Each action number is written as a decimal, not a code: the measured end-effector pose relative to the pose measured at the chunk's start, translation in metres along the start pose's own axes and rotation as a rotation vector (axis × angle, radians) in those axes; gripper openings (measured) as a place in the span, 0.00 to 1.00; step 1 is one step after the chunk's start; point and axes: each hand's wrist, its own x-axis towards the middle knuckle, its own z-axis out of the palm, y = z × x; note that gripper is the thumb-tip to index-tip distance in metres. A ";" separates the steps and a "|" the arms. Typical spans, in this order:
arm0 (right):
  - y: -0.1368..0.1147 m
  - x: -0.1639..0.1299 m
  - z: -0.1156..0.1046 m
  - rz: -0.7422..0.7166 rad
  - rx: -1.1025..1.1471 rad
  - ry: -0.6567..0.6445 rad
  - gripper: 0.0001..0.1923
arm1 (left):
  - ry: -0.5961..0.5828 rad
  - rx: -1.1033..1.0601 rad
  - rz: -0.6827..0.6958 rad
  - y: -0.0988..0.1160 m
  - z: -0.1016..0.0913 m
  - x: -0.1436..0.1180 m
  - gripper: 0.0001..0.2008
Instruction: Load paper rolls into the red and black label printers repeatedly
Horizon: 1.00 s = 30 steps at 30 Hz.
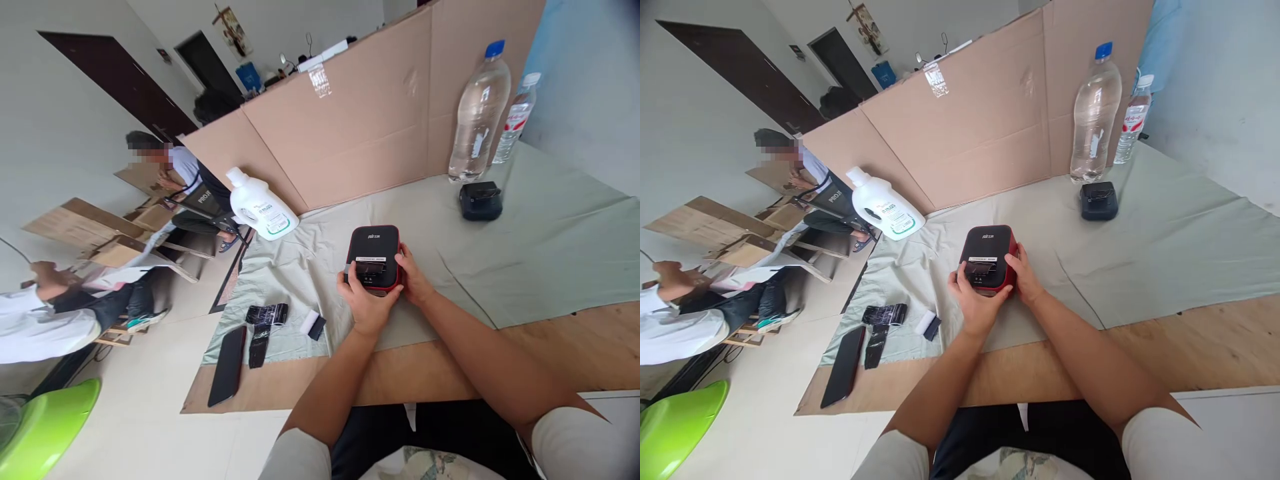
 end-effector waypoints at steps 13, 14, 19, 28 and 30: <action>-0.023 0.010 -0.018 -0.021 -0.126 -0.110 0.42 | -0.084 -0.310 0.139 -0.028 -0.002 0.000 0.52; -0.024 0.010 -0.019 -0.032 -0.154 -0.119 0.44 | -0.103 -0.397 0.125 -0.030 -0.003 0.002 0.50; -0.027 0.012 -0.022 -0.106 -0.237 -0.156 0.51 | -0.110 -0.744 -0.180 -0.045 0.001 0.013 0.39; -0.029 0.007 -0.016 -0.196 -0.346 -0.245 0.48 | -0.430 -0.945 -0.274 -0.033 -0.002 0.027 0.51; -0.033 0.005 -0.017 -0.172 -0.422 -0.250 0.54 | -0.436 -0.951 -0.270 -0.033 -0.003 0.026 0.50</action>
